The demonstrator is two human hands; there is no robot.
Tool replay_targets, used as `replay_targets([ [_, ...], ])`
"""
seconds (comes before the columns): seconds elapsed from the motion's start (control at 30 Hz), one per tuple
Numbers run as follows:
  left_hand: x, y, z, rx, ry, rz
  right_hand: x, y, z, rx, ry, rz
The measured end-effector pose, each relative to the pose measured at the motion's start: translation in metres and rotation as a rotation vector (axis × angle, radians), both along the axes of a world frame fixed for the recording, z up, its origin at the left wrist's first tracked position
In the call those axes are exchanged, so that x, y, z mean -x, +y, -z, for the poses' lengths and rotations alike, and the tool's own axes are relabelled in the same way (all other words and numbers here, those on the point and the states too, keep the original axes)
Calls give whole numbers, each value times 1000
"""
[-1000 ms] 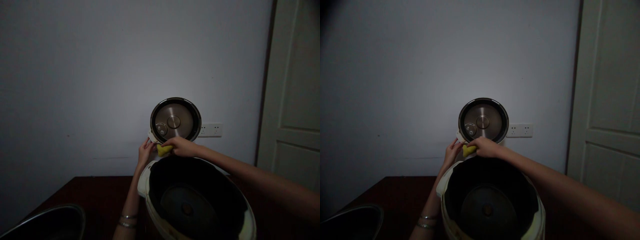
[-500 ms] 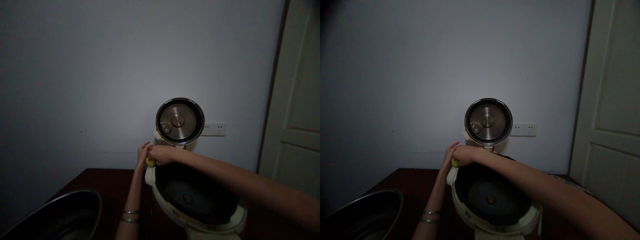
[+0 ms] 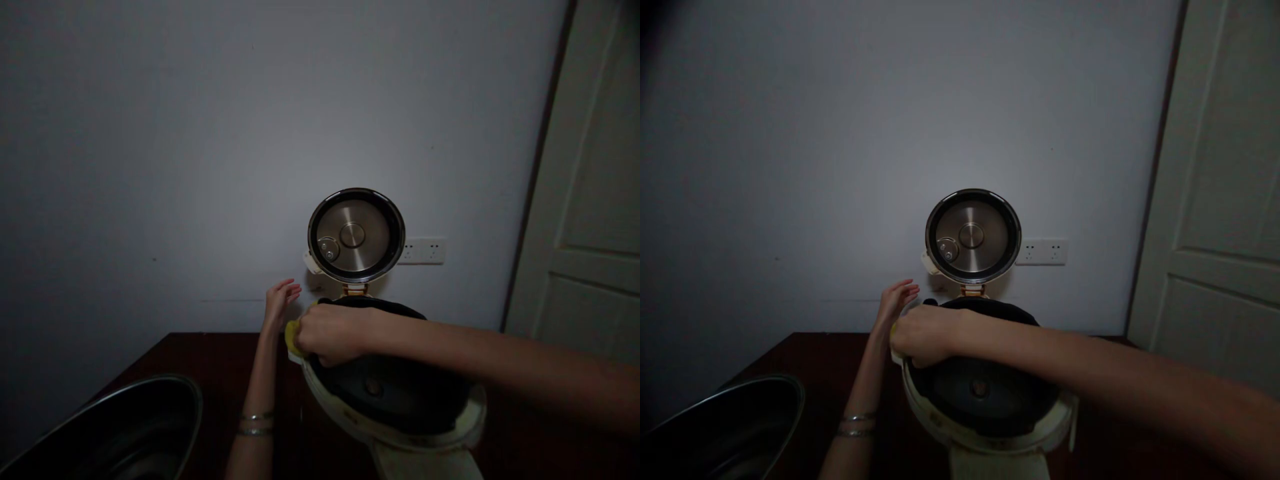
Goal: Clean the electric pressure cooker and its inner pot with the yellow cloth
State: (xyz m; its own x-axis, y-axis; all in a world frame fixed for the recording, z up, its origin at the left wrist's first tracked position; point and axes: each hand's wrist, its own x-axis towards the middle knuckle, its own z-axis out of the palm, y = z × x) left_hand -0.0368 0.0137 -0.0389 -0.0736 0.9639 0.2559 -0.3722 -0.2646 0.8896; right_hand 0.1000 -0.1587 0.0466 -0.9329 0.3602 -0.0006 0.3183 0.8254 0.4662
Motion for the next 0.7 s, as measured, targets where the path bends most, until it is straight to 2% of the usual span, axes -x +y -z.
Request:
replay_targets([
  [0.07,2,0,0,-8,-3,3,-1,-11,-2,18,24,-39],
  [0.13,3,-1,-1,-5,0,1,0,-12,-8,61,36,-16],
  [0.27,6,-2,-5,1,11,-10,8,12,-23,193,123,108],
  [0.4,11,-3,-9,2,9,-33,10,25,-16,165,118,133],
  [0.53,11,-10,-11,-59,-12,-45,-3,0,0,106,56,80],
  [0.7,11,-28,-20,-107,11,-53,-11,-27,2,83,26,58],
])
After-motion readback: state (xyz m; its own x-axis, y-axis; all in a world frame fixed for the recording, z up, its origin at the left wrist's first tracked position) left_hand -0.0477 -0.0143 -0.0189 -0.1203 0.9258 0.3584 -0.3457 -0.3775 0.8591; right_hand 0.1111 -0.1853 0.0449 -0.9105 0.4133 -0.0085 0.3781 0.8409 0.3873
